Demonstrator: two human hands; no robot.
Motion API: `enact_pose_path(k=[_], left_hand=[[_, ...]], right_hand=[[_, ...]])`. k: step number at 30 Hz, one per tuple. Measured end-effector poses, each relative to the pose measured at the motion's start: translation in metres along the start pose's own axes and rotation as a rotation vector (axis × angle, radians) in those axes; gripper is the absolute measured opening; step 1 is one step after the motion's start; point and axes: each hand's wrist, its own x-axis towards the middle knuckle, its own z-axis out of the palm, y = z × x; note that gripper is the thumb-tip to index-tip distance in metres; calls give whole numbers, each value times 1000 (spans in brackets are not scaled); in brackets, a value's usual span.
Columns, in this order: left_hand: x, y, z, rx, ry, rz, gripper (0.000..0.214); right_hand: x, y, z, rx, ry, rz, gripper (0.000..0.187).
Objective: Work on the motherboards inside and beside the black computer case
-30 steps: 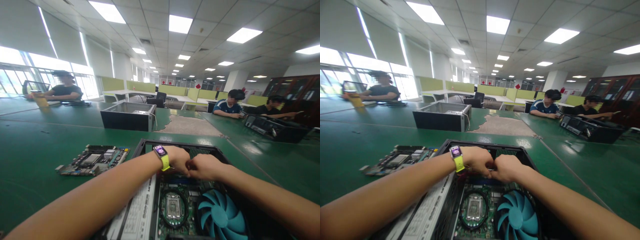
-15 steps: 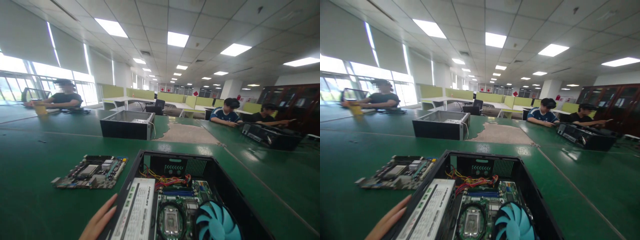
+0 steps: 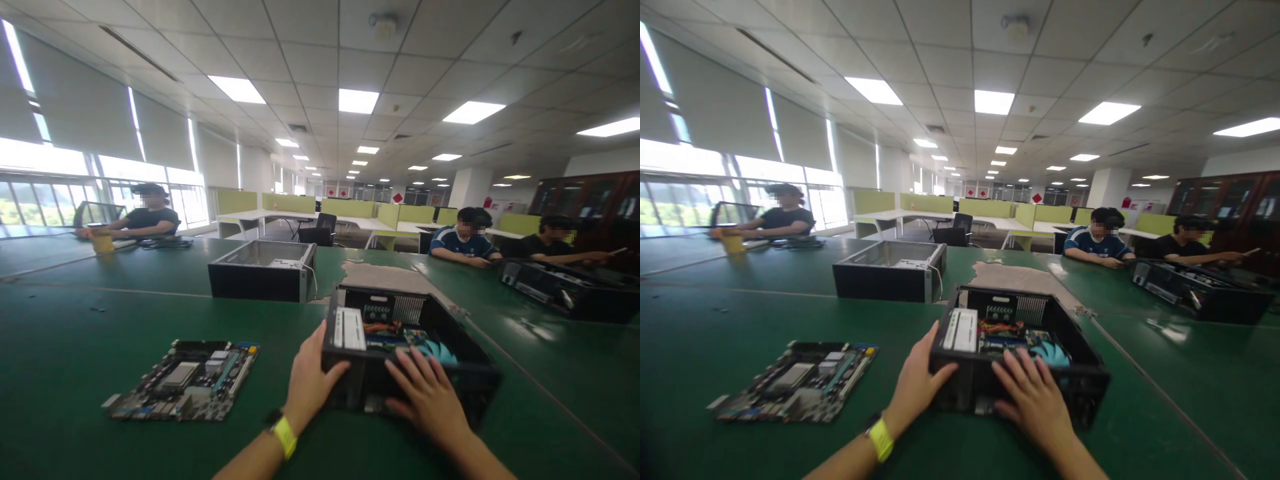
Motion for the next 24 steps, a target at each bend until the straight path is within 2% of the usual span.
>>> enact_pose_path(k=[2, 3, 5, 6, 8, 10, 12, 13, 15, 17, 19, 22, 24], left_hand=[[35, 15, 14, 170, -89, -202, 76], [44, 17, 14, 229, -137, -249, 75], [46, 7, 1, 317, -219, -206, 73], [40, -6, -13, 368, -240, -155, 73], [20, -46, -48, 498, -247, -128, 72], [-4, -94, -87, 630, -244, -306, 71], [-24, -138, -118, 679, -267, -493, 71], [-31, -154, -129, 673, -288, -513, 70], [-41, -175, -140, 641, -324, -461, 65], [-46, -179, -141, 631, -322, -381, 57], [-50, -172, -138, 636, -300, -348, 51], [-59, -144, -131, 569, -323, -267, 45], [-72, -113, -123, 503, -351, -207, 43]], right_hand=[[37, 26, 3, -124, -69, 179, 63], [53, 33, 5, -168, -98, 300, 65], [72, 36, 7, -201, -148, 496, 69], [75, 31, 8, -182, -170, 535, 71], [67, 14, 7, -83, -206, 505, 72], [48, -9, 2, 67, -238, 440, 67], [26, -31, -8, 246, -281, 433, 58], [16, -42, -14, 338, -307, 433, 51], [2, -60, -28, 508, -347, 427, 40], [-5, -75, -41, 634, -354, 425, 34], [-9, -89, -51, 721, -323, 436, 32], [-12, -107, -57, 832, -272, 466, 29], [-15, -117, -58, 888, -249, 488, 27]])
